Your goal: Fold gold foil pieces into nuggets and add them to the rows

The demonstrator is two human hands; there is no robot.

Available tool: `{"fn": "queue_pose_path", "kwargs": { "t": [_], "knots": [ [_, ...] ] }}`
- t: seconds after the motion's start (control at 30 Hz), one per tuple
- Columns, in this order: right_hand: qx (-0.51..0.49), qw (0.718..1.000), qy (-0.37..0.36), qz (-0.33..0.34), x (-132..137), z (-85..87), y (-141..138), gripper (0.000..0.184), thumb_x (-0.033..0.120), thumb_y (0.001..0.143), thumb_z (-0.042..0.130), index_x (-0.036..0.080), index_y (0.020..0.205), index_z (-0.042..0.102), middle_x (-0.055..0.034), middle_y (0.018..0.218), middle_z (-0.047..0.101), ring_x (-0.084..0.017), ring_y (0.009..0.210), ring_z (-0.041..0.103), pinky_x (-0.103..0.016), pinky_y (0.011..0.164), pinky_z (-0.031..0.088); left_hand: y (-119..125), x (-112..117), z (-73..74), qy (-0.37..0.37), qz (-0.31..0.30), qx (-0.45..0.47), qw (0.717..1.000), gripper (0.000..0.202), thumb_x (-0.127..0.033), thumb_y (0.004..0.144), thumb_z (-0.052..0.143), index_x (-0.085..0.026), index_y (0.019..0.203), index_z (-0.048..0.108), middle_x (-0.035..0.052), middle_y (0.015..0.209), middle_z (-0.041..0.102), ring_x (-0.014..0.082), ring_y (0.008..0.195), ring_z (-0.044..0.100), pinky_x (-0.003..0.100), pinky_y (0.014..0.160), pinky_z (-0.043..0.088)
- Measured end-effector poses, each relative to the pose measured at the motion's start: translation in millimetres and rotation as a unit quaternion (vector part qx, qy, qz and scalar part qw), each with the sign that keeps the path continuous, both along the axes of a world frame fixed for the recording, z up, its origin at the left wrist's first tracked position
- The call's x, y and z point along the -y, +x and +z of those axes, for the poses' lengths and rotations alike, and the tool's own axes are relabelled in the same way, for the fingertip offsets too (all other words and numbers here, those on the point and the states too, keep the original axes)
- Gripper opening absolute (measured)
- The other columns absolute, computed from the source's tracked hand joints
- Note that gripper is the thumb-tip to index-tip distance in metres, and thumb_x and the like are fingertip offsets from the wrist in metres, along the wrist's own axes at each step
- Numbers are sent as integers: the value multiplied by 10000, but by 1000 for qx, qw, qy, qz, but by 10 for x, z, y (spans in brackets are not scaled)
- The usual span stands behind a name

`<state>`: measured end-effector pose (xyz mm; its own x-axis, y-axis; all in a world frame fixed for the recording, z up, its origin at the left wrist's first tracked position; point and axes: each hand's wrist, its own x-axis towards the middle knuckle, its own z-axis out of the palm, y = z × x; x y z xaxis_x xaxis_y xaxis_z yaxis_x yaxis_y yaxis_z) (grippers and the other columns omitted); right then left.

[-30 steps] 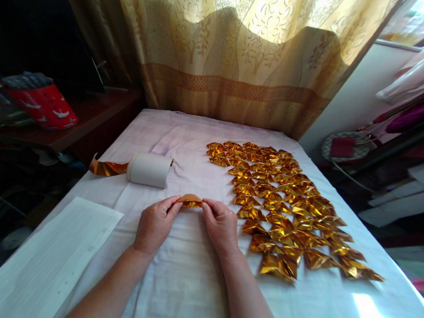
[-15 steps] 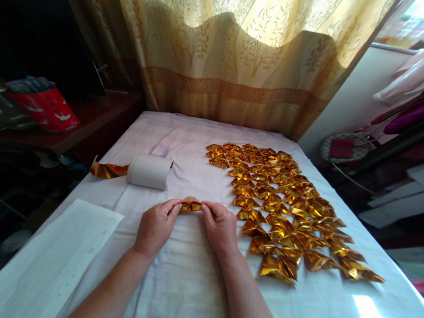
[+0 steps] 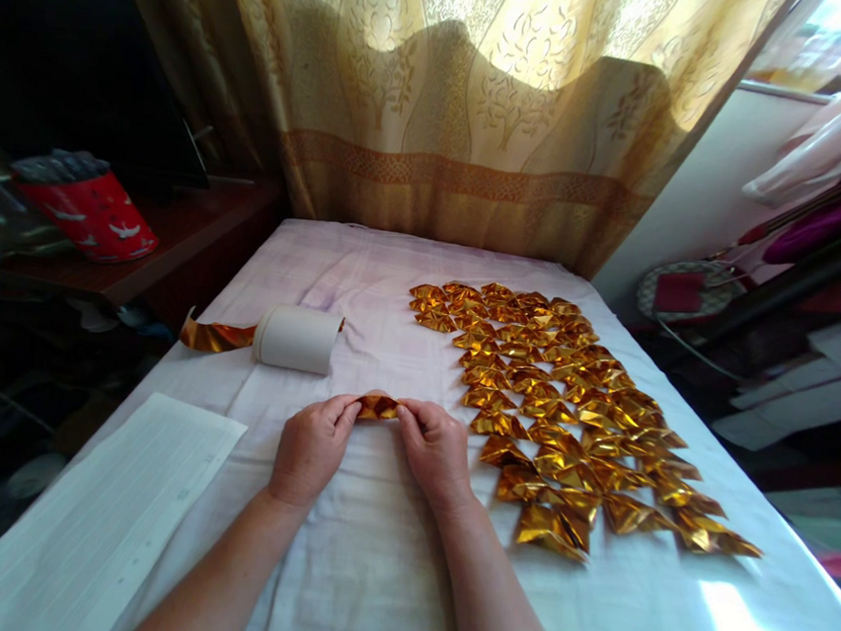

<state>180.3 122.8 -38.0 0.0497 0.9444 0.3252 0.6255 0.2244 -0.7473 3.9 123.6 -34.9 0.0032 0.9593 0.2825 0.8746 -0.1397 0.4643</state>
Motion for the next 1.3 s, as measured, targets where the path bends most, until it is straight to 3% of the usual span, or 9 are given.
{"fn": "queue_pose_path", "kwargs": {
  "t": [0.47, 0.9, 1.03, 1.3],
  "knots": [
    [-9, 1000, 20, 13, 16, 22, -10, 228, 291, 901, 536, 250, 861, 757, -25, 804, 761, -173, 721, 701, -258, 687, 517, 23, 18, 55, 15, -12, -59, 998, 298, -311, 949, 460, -217, 1017, 735, 59, 857, 774, 199, 756, 709, 250, 691, 505],
    [5, 999, 33, -11, -2, 48, -3, 192, 255, 871, 549, 239, 857, 740, -19, 788, 732, -144, 673, 651, -237, 669, 482, 4, 6, 41, -1, -11, -4, 1000, 288, -323, 940, 480, -217, 1017, 737, 58, 928, 779, 203, 775, 719, 264, 702, 509],
    [43, 998, 41, -29, -4, 71, 5, 126, 242, 842, 592, 219, 803, 709, 5, 746, 689, -116, 592, 594, -228, 628, 435, 8, 15, 52, 10, -15, 15, 1000, 288, -339, 933, 481, -226, 994, 738, 50, 913, 781, 199, 776, 722, 257, 700, 510],
    [181, 980, 42, -69, 64, 243, 20, 128, 249, 849, 633, 252, 756, 721, 12, 767, 678, -126, 681, 599, -237, 616, 357, 25, 23, 118, 3, -8, 77, 997, 337, -449, 912, 470, -243, 931, 737, 35, 861, 780, 197, 748, 720, 253, 661, 497]
  ]
}}
